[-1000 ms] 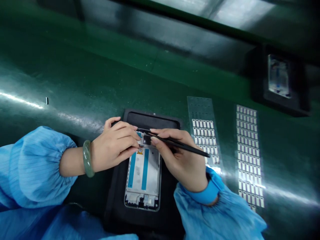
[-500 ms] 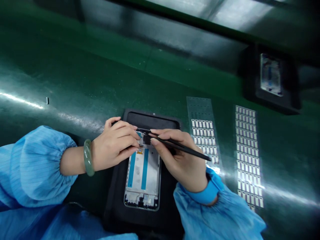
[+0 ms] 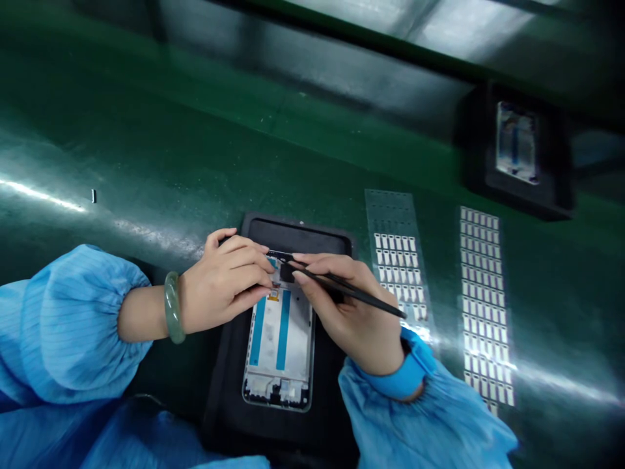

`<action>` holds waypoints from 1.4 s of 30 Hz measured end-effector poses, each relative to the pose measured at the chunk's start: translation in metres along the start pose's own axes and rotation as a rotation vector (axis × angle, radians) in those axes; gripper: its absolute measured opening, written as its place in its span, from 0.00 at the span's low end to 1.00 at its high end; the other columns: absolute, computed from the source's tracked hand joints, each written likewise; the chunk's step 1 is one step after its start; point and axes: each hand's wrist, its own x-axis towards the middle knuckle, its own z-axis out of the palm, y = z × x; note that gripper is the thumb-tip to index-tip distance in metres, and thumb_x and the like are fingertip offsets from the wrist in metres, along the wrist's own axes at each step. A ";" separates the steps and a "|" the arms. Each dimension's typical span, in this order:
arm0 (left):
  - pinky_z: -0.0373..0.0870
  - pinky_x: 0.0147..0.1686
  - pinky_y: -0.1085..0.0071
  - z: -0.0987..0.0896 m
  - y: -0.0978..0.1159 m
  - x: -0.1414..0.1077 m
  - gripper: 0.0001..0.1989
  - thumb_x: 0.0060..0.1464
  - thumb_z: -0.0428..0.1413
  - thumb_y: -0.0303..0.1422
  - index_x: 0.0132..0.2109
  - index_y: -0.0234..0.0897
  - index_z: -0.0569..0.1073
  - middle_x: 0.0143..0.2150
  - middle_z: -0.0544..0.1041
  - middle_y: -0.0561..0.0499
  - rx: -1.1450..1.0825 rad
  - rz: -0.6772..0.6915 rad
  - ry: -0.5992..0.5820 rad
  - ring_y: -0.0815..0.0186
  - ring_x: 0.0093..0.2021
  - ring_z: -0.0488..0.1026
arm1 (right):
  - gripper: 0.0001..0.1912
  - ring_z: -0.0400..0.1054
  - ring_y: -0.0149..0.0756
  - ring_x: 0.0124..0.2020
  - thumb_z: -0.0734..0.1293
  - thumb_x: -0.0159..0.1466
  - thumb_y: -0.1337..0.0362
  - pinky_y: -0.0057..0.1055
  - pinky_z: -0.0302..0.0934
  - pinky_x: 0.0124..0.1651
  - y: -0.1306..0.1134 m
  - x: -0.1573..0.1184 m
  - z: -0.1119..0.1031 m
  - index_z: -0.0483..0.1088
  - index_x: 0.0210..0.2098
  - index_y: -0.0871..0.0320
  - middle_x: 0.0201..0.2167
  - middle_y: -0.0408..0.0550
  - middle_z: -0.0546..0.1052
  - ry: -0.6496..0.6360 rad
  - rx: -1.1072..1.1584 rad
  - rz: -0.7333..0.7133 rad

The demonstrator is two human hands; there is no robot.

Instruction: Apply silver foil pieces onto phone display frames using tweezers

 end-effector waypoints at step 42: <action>0.59 0.42 0.65 -0.002 -0.001 0.006 0.10 0.61 0.51 0.26 0.49 0.39 0.67 0.41 0.78 0.50 0.147 0.165 0.140 0.66 0.41 0.74 | 0.10 0.77 0.36 0.32 0.71 0.57 0.66 0.29 0.76 0.30 -0.010 0.004 -0.003 0.65 0.34 0.54 0.34 0.43 0.80 0.020 0.557 0.374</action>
